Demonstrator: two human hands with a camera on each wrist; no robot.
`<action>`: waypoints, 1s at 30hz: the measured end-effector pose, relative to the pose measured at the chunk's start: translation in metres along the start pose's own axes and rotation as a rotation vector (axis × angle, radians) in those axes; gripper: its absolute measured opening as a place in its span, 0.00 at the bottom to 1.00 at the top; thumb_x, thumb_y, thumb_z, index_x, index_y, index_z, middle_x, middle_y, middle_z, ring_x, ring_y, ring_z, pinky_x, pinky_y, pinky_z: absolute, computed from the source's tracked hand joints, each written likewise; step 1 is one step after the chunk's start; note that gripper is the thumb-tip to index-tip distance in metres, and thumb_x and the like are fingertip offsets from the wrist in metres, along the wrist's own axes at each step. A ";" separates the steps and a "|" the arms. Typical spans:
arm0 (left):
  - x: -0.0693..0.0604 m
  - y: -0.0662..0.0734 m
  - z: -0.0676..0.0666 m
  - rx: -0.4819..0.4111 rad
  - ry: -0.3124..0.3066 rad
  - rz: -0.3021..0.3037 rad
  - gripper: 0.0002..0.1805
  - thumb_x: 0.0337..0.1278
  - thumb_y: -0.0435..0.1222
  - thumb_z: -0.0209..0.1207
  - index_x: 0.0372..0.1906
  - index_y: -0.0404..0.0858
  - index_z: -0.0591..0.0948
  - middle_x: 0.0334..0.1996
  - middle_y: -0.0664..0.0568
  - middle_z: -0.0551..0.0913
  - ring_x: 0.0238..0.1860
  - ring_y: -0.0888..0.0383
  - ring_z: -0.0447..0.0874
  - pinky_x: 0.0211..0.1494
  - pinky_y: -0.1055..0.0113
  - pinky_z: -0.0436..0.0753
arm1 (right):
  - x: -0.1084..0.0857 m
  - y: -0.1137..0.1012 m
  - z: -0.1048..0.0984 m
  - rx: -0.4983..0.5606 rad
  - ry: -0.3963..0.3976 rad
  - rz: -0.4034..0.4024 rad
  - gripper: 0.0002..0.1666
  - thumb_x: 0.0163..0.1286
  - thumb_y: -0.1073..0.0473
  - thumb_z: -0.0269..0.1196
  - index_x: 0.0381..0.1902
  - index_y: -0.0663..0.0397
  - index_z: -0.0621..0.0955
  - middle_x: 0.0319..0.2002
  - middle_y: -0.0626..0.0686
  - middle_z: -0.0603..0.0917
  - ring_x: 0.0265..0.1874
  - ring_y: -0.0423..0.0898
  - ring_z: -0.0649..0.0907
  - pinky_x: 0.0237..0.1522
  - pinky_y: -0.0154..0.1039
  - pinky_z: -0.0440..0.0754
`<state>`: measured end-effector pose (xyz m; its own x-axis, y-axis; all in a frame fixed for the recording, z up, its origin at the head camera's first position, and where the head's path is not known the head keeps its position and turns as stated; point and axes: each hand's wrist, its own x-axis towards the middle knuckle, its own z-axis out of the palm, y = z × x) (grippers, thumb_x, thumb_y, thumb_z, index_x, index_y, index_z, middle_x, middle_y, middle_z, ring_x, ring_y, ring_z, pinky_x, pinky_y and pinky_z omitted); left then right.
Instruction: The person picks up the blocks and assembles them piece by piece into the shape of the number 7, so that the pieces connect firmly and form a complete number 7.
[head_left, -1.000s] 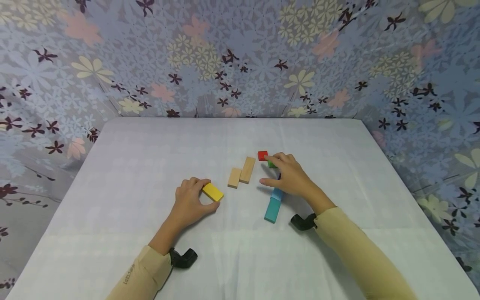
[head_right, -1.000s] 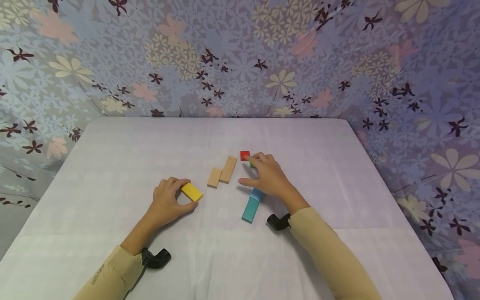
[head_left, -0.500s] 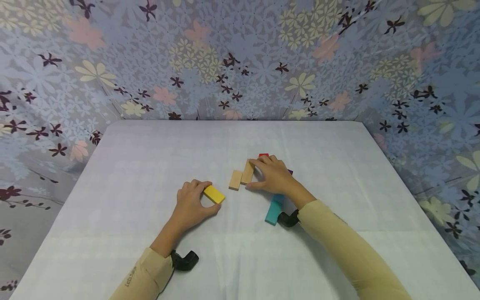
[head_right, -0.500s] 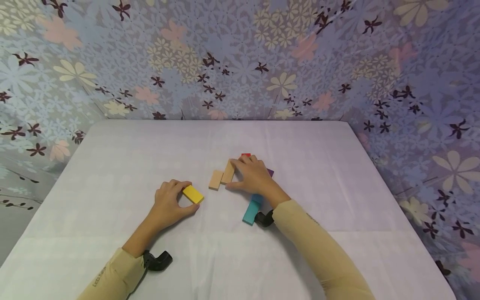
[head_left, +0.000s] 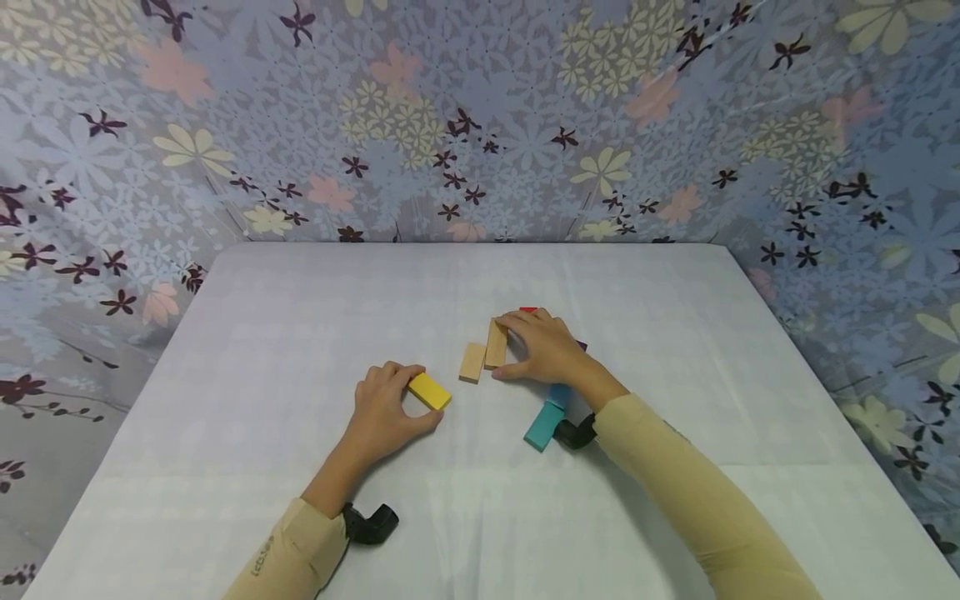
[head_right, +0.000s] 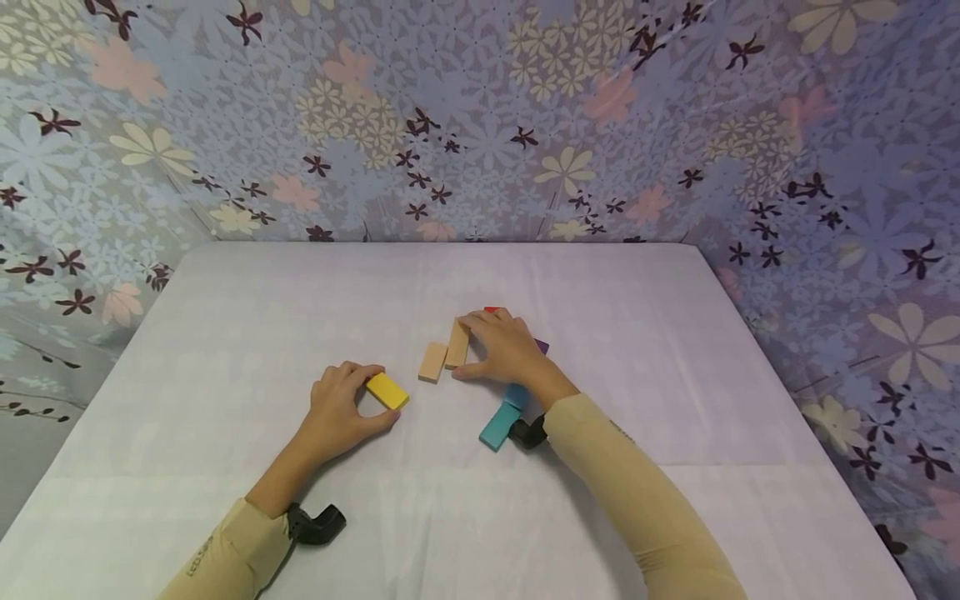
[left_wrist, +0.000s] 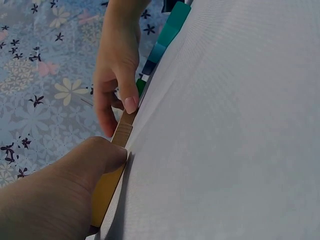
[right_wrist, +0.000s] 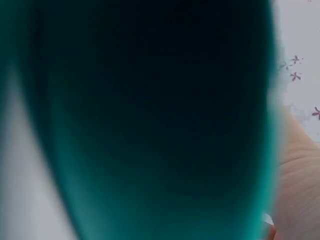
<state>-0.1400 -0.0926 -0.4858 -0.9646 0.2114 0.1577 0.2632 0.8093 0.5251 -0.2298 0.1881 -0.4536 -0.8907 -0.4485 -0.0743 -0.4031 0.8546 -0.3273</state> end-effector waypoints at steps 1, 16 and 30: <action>0.000 0.000 0.000 0.000 0.000 0.000 0.38 0.44 0.56 0.71 0.61 0.43 0.78 0.49 0.49 0.78 0.47 0.51 0.69 0.47 0.56 0.63 | 0.000 0.000 0.000 0.007 0.000 -0.004 0.56 0.52 0.27 0.70 0.74 0.39 0.65 0.73 0.50 0.67 0.73 0.55 0.61 0.68 0.61 0.61; -0.001 -0.001 0.000 -0.017 0.004 0.013 0.38 0.45 0.56 0.70 0.61 0.42 0.78 0.49 0.48 0.78 0.47 0.50 0.69 0.48 0.54 0.64 | -0.008 0.019 -0.024 0.136 0.111 0.032 0.51 0.52 0.39 0.76 0.71 0.44 0.70 0.70 0.54 0.67 0.63 0.56 0.66 0.63 0.60 0.68; -0.001 -0.001 0.001 -0.018 0.009 0.018 0.38 0.43 0.55 0.71 0.61 0.42 0.78 0.48 0.49 0.77 0.47 0.51 0.69 0.47 0.55 0.63 | -0.030 0.078 -0.045 0.228 0.165 0.257 0.50 0.55 0.41 0.75 0.72 0.45 0.68 0.74 0.57 0.60 0.70 0.60 0.58 0.68 0.66 0.63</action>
<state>-0.1390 -0.0933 -0.4874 -0.9595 0.2207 0.1751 0.2809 0.7956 0.5368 -0.2439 0.2794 -0.4344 -0.9860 -0.1628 -0.0349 -0.1212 0.8456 -0.5198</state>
